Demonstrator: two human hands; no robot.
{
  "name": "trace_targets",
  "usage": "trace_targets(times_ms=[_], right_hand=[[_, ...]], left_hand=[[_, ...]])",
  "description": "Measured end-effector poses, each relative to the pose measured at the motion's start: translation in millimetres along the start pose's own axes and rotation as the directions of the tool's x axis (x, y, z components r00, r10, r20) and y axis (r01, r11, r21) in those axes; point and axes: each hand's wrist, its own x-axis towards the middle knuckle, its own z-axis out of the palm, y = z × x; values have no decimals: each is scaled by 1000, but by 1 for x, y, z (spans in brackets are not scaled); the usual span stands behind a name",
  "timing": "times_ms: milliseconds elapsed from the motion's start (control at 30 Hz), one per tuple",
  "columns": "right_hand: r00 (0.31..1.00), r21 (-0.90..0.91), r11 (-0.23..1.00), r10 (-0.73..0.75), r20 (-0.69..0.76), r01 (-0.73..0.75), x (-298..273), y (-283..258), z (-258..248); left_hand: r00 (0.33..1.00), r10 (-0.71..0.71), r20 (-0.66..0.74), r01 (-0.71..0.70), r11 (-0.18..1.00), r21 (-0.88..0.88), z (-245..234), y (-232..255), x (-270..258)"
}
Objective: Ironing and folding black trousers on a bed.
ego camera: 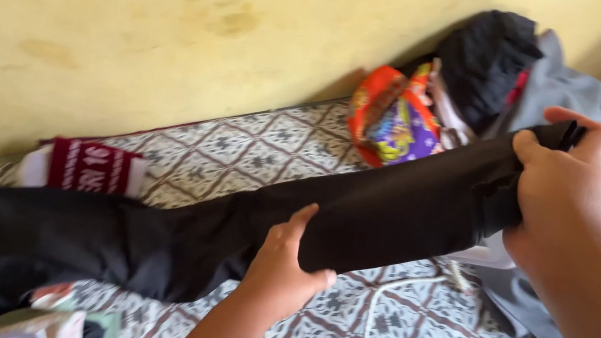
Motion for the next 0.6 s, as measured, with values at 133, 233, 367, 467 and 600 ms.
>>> trace_targets(times_ms=[133,233,367,467,600], right_hand=[[997,39,999,24,77,-27,19,-9,-17],[986,73,994,66,152,-78,26,-15,-22],[974,105,982,135,183,-156,45,-24,-32],[969,117,982,124,216,-151,64,-28,-42],[977,29,991,123,173,-130,86,-40,-46]], left_hand=[[989,-10,145,-4,996,93,26,27,8],[976,-114,188,68,970,232,37,58,9],[917,-381,121,277,824,493,50,84,19],[910,-414,20,369,832,413,79,50,48],[914,-406,-16,401,897,183,110,78,70]])
